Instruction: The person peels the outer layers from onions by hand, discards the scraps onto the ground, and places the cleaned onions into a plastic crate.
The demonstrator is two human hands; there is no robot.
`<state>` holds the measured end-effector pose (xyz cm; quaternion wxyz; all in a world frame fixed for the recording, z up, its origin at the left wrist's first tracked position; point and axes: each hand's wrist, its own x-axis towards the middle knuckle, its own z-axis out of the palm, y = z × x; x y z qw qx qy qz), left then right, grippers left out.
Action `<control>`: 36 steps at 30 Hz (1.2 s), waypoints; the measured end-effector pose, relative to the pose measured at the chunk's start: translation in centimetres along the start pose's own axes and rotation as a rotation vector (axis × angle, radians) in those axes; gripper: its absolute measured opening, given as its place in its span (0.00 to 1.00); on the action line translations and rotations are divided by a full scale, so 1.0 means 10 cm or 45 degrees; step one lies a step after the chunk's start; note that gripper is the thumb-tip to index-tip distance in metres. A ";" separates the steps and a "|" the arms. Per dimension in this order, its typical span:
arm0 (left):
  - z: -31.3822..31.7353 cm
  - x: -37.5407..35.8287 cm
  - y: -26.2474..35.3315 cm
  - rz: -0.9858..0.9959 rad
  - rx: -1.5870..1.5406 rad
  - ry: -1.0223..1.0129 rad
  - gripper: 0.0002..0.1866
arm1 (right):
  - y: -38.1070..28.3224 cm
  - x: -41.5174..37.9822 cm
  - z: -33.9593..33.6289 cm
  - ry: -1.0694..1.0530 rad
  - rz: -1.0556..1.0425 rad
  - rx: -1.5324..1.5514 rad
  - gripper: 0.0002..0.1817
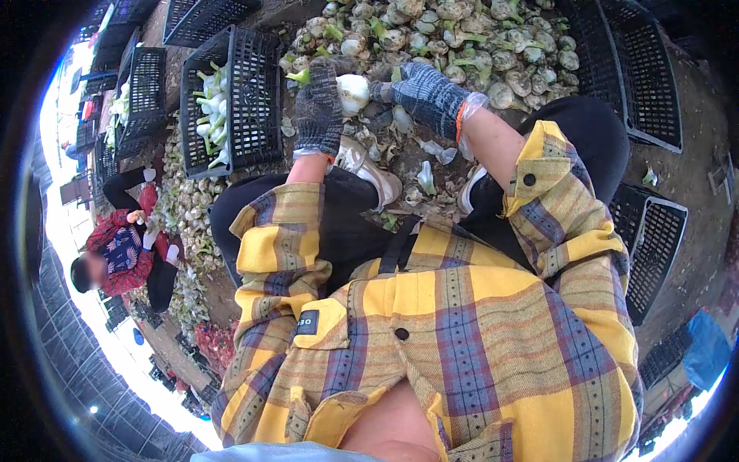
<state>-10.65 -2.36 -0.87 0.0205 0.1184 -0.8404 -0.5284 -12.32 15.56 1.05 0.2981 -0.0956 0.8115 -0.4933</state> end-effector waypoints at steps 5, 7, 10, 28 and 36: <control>0.03 -0.02 0.03 0.054 -0.200 0.063 0.24 | 0.04 0.05 0.10 -0.015 0.097 0.533 0.17; 0.05 -0.02 0.00 0.121 -0.256 0.085 0.24 | 0.17 0.19 0.17 0.196 0.055 0.010 0.16; 0.06 -0.01 -0.03 0.111 -0.265 0.013 0.23 | 0.20 0.19 0.16 0.150 -0.068 0.020 0.14; 0.08 0.08 -0.11 -0.441 -1.345 -0.124 0.12 | 0.09 0.08 0.16 0.082 -0.858 -0.457 0.26; 0.12 0.20 -0.38 -0.638 -1.371 0.022 0.16 | -0.03 0.01 0.17 -0.044 -0.655 -0.404 0.19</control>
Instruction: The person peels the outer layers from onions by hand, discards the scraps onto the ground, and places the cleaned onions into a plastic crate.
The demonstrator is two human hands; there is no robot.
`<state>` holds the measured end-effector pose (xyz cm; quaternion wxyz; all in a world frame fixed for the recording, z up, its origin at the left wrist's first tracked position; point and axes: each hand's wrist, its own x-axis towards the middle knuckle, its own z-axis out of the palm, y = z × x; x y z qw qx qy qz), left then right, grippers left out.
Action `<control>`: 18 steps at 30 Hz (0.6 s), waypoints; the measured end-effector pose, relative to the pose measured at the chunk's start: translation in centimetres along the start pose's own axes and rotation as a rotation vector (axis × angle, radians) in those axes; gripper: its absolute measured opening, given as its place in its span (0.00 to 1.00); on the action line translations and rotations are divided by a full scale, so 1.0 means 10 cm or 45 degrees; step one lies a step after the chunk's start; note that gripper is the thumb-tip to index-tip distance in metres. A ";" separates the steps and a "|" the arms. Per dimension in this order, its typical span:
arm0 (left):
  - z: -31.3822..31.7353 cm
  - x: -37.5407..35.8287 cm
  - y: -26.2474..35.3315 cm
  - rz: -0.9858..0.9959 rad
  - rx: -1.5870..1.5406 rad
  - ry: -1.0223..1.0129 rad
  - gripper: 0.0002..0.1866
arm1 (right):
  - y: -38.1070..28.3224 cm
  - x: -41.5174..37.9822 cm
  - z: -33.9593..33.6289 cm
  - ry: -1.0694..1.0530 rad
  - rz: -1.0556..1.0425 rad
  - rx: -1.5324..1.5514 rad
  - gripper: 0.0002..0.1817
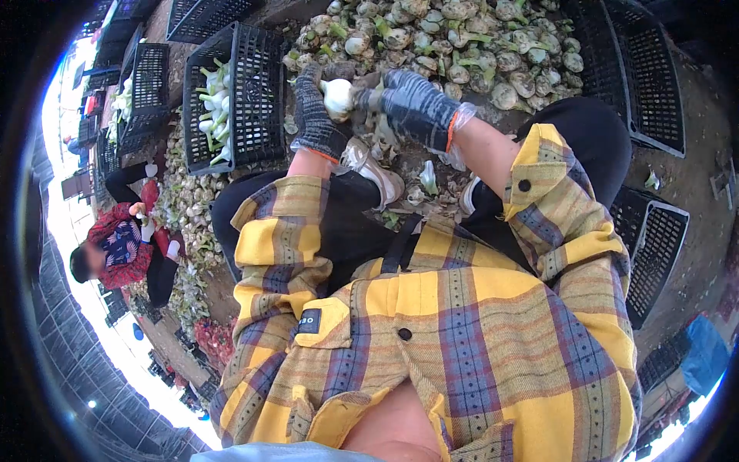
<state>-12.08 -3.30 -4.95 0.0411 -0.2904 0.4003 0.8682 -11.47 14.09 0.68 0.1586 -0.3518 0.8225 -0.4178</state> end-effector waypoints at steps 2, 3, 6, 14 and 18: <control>0.11 -0.10 0.07 -0.056 -0.022 0.007 0.17 | -0.01 0.02 0.05 0.063 0.648 0.662 0.15; 0.18 -0.21 0.10 -0.118 -0.093 0.010 0.17 | 0.13 0.00 0.09 0.106 0.218 0.314 0.19; 0.06 -0.14 0.14 -0.284 -0.190 0.002 0.18 | -0.01 0.02 0.00 -0.092 0.669 0.430 0.19; 0.07 -0.16 0.16 -0.436 -0.223 -0.008 0.22 | -0.15 0.02 0.10 0.575 -0.082 0.541 0.17; 0.14 -0.24 0.16 -0.459 -0.154 0.005 0.20 | -0.16 0.05 0.05 0.448 -0.162 0.116 0.14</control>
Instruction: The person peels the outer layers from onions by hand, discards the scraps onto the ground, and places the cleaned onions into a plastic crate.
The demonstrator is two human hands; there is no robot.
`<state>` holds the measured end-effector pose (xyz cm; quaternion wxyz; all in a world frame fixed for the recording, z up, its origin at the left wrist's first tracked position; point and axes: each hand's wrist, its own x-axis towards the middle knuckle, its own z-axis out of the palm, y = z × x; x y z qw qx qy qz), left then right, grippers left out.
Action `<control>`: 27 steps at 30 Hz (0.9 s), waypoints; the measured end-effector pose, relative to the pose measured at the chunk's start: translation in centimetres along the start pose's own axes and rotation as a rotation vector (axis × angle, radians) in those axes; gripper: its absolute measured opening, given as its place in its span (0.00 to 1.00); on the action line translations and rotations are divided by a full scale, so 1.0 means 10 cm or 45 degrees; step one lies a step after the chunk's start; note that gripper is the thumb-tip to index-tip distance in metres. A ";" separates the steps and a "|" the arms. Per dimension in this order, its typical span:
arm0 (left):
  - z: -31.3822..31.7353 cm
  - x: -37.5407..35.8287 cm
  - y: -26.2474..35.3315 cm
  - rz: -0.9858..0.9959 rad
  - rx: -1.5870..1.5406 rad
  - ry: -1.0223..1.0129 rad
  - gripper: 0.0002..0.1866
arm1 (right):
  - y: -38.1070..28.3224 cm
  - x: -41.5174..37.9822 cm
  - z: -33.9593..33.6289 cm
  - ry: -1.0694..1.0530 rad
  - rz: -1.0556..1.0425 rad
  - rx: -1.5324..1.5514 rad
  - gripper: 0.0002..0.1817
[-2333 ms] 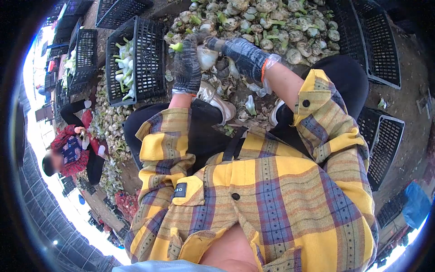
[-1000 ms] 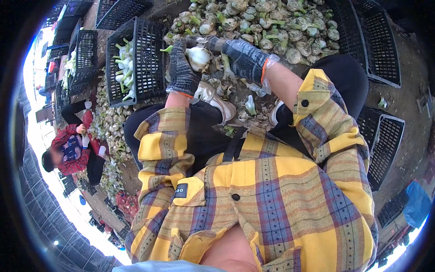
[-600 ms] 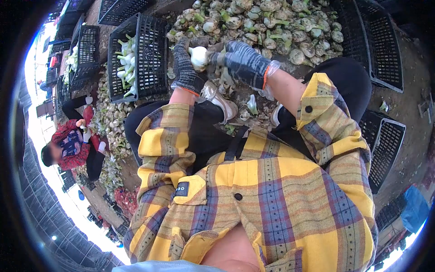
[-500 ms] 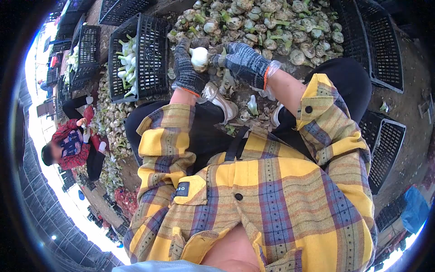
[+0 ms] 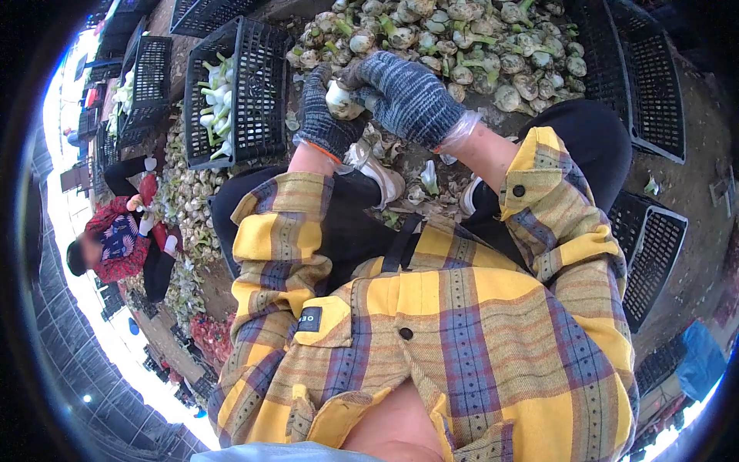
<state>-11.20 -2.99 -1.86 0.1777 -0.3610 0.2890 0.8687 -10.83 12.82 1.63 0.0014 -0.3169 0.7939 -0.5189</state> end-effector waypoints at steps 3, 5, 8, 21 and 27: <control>-0.08 0.12 0.01 -0.022 -0.050 -0.060 0.22 | -0.02 -0.06 0.04 -0.044 -0.007 -0.061 0.13; 0.00 0.04 0.05 0.054 -0.005 0.055 0.23 | -0.01 -0.21 0.07 -0.245 -0.005 -0.052 0.12; 0.04 -0.05 0.06 0.074 0.094 0.188 0.24 | -0.04 -0.22 0.03 -0.606 0.176 0.007 0.11; 0.00 0.03 0.02 -0.034 0.128 0.077 0.22 | -0.09 -0.03 -0.02 -0.036 0.023 -0.273 0.11; 0.03 0.00 0.05 -0.004 -0.002 -0.018 0.27 | -0.15 -0.17 -0.07 -0.538 0.301 0.189 0.14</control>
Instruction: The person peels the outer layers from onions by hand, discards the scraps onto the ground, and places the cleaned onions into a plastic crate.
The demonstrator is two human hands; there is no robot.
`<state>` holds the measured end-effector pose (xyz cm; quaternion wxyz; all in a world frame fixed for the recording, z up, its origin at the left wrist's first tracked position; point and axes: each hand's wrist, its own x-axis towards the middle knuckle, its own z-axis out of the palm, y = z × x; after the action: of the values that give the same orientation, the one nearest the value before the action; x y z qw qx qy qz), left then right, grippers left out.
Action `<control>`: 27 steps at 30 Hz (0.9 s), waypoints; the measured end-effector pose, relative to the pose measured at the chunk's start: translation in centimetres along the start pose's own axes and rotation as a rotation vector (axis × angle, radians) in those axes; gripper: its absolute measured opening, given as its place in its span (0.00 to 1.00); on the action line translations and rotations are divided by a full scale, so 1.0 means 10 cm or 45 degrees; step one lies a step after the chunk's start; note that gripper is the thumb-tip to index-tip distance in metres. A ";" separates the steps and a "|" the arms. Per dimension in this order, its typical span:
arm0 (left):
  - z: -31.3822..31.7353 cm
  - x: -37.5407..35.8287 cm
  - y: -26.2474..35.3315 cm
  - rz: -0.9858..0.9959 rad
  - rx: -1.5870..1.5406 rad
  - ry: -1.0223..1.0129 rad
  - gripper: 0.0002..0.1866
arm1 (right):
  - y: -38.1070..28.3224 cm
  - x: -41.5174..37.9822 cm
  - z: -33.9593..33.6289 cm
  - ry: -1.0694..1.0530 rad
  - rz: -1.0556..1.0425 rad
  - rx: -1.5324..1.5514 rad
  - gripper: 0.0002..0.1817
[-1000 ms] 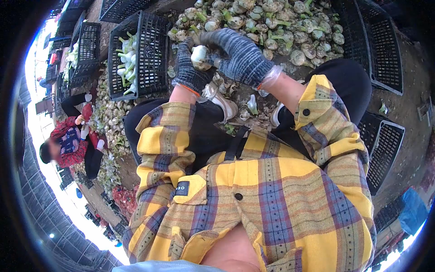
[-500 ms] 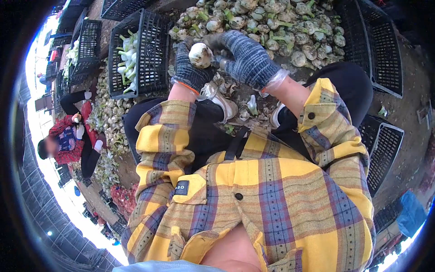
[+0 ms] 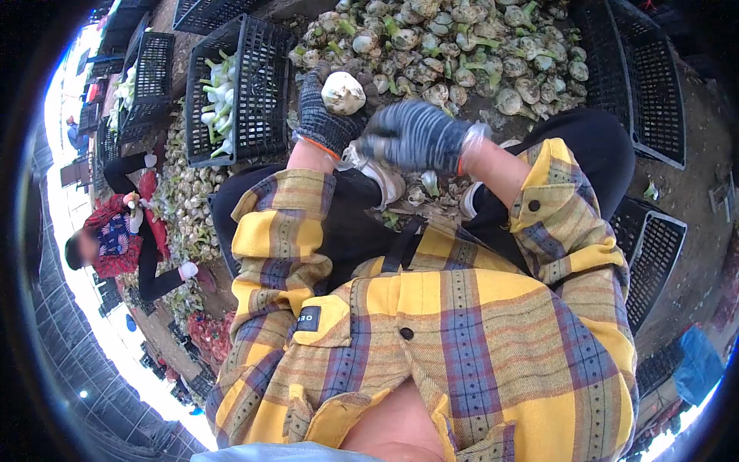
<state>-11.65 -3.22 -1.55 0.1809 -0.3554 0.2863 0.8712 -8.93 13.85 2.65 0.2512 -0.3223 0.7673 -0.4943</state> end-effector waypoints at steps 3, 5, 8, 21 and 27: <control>-0.03 0.05 -0.02 0.002 -0.001 -0.044 0.28 | 0.02 0.14 -0.04 0.205 0.352 0.258 0.22; 0.02 0.05 -0.05 -0.009 0.032 0.013 0.28 | -0.02 0.23 -0.03 0.579 0.526 0.604 0.25; 0.02 0.09 -0.06 -0.033 0.063 0.087 0.28 | 0.21 0.27 0.15 0.565 0.319 0.616 0.21; 0.07 0.03 -0.10 0.190 0.266 0.167 0.13 | 0.11 0.23 -0.09 0.542 0.617 1.344 0.15; 0.11 -0.01 -0.14 0.341 0.431 0.108 0.14 | 0.27 0.30 0.02 0.521 0.557 1.211 0.20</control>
<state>-11.44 -1.45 -1.36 0.1086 -0.3152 0.4806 0.8111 -11.48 12.29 -0.14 0.3116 0.0954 0.5421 -0.7746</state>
